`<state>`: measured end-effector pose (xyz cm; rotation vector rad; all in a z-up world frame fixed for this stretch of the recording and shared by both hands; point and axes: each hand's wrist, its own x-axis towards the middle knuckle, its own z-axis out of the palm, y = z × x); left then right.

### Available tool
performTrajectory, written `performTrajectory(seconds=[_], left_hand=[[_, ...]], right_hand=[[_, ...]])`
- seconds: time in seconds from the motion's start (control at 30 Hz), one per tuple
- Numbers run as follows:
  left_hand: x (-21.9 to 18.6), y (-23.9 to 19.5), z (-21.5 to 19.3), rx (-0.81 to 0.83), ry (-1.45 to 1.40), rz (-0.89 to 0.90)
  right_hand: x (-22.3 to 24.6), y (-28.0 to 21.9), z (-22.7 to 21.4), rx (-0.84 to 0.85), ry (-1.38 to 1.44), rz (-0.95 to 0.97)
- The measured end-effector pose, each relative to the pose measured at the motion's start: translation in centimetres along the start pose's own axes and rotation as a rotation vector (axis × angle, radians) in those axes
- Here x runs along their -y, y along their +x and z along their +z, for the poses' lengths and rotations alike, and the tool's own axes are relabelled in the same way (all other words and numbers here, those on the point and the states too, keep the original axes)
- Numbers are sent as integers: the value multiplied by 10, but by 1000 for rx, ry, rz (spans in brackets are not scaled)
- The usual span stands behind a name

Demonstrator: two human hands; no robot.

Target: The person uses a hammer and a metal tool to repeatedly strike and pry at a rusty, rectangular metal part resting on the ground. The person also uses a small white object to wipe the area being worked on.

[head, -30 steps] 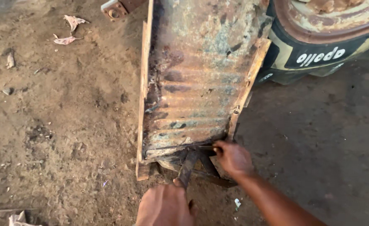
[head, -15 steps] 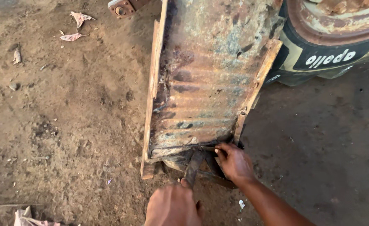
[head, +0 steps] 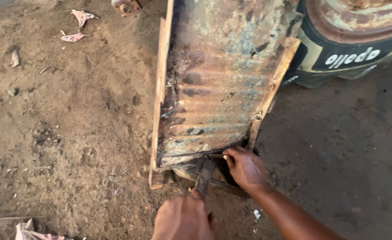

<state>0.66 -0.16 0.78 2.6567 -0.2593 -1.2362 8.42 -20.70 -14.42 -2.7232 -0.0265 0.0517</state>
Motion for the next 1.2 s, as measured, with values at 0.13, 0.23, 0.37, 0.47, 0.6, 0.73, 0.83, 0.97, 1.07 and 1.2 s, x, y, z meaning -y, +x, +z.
performTrajectory(seconds=[0.13, 0.23, 0.37, 0.47, 0.6, 0.73, 0.83, 0.97, 1.07, 1.2], left_hand=[[-3, 1, 0, -6, 2, -22], [0, 4, 2, 4, 7, -12], [5, 10, 11, -62, 5, 30], [9, 11, 18, -209, 12, 76], [7, 16, 14, -135, 41, 28], [5, 12, 10, -19, 37, 54], [3, 10, 6, -49, 45, 57], [4, 7, 12, -143, 18, 64], [4, 8, 11, -152, 29, 97], [6, 9, 19, -168, -4, 115]], right_hand=[[-9, 11, -26, 125, 104, -13], [-7, 10, -37, 164, 102, 165], [3, 6, -26, 34, -56, -228], [15, 15, -11, -9, -128, -468], [8, 31, -24, 343, -539, -290], [-5, 25, -35, 272, -458, -190], [2, 24, -26, 115, -459, -353], [18, 32, -11, 269, -656, -444], [9, 55, -25, 280, -528, -330], [-26, 65, -17, 449, -678, -163]])
